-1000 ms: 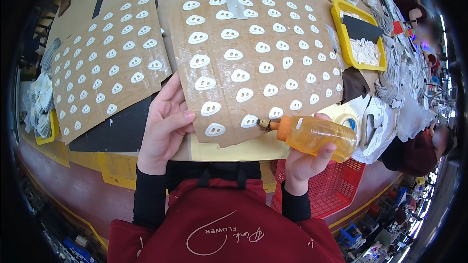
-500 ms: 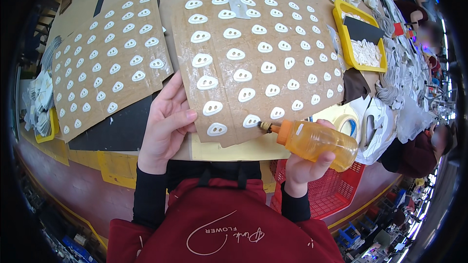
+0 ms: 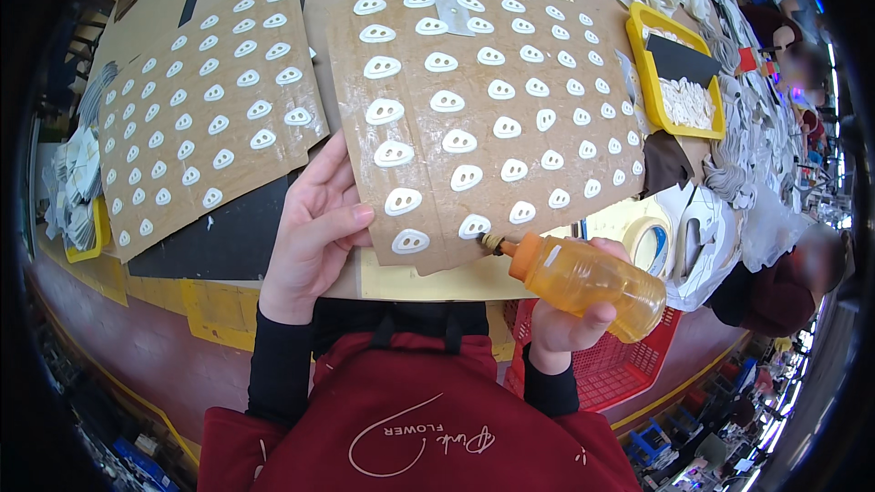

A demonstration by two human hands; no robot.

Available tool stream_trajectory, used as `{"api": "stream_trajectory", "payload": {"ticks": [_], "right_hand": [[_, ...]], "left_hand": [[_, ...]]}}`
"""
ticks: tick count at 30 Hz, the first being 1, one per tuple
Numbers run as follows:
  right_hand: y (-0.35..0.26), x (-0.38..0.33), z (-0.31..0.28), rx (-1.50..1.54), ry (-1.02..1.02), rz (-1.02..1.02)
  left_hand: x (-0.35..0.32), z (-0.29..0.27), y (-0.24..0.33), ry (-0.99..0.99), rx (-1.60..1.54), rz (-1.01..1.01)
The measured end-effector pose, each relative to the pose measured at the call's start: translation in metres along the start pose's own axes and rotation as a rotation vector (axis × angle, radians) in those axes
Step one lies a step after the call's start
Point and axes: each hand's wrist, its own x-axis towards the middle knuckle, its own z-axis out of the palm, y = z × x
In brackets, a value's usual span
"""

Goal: The person holds a cardboard sheet with pre-cut white shapes and uses a squeeze bottle to apply a small amount of yellow liquid to each shape. The person works systematically across the sheet, moving from one shape to the next without pausing.

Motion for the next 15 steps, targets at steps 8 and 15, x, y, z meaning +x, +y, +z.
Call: {"api": "stream_trajectory", "payload": {"ticks": [8, 15], "right_hand": [[-0.0016, -0.0046, 0.0047, 0.039, 0.021, 0.015], [-0.0023, -0.0059, 0.0046, 0.043, -0.049, 0.002]], "left_hand": [[-0.0002, -0.0006, 0.0000, 0.009, 0.003, -0.001], [-0.0001, -0.0015, 0.0004, 0.000, 0.002, -0.006]]}}
